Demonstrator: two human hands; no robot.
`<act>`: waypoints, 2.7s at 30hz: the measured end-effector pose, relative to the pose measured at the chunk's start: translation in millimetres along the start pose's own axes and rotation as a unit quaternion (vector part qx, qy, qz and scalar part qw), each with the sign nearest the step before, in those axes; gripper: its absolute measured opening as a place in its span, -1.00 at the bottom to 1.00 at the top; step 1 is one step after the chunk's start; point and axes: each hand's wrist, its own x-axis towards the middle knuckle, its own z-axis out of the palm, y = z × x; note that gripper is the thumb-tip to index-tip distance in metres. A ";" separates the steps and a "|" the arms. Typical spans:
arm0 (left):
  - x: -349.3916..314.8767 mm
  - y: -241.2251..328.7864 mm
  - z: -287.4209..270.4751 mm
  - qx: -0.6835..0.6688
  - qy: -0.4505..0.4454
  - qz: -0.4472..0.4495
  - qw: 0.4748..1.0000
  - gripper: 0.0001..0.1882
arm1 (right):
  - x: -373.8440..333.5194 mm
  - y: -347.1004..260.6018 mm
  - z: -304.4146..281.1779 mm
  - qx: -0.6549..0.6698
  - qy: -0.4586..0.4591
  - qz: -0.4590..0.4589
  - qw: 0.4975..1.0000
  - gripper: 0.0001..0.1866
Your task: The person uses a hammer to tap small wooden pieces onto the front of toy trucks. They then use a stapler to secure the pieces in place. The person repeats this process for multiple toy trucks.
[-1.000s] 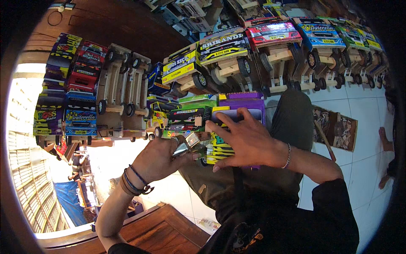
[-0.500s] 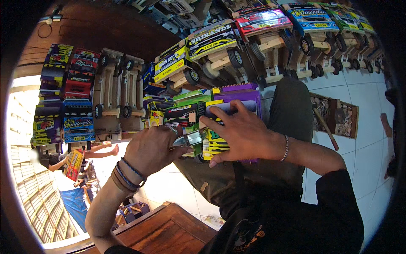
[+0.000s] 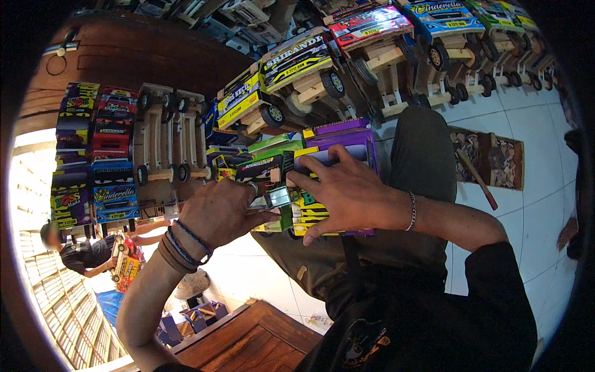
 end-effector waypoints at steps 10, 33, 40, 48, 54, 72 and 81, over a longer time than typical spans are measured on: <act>16.6 -5.6 -16.0 0.034 -0.049 0.033 0.998 -0.36 | -2.1 0.5 3.7 -0.010 0.005 0.003 1.000 0.17; 33.9 -1.8 -35.1 0.121 -0.112 0.058 0.985 -0.37 | -4.5 7.6 10.7 -0.023 0.069 -0.058 0.996 0.09; 36.2 -16.6 -16.5 0.111 -0.056 0.083 0.989 -0.33 | -5.2 8.0 10.8 -0.006 0.060 -0.057 0.997 0.10; 36.1 -25.8 -3.0 0.075 -0.030 0.082 0.993 -0.32 | -3.2 6.7 8.1 -0.033 0.041 -0.041 0.998 0.08; 33.8 -21.6 0.2 0.066 -0.021 0.063 0.996 -0.32 | -3.6 3.9 4.1 -0.017 0.030 -0.031 0.999 0.07; 26.5 -16.1 3.0 0.039 0.000 0.048 0.998 -0.33 | -3.6 7.7 12.3 0.014 0.066 -0.040 0.997 0.15; 25.6 -19.6 25.8 -0.018 0.043 0.028 0.999 -0.28 | -5.3 7.2 12.0 0.006 0.055 -0.036 0.998 0.08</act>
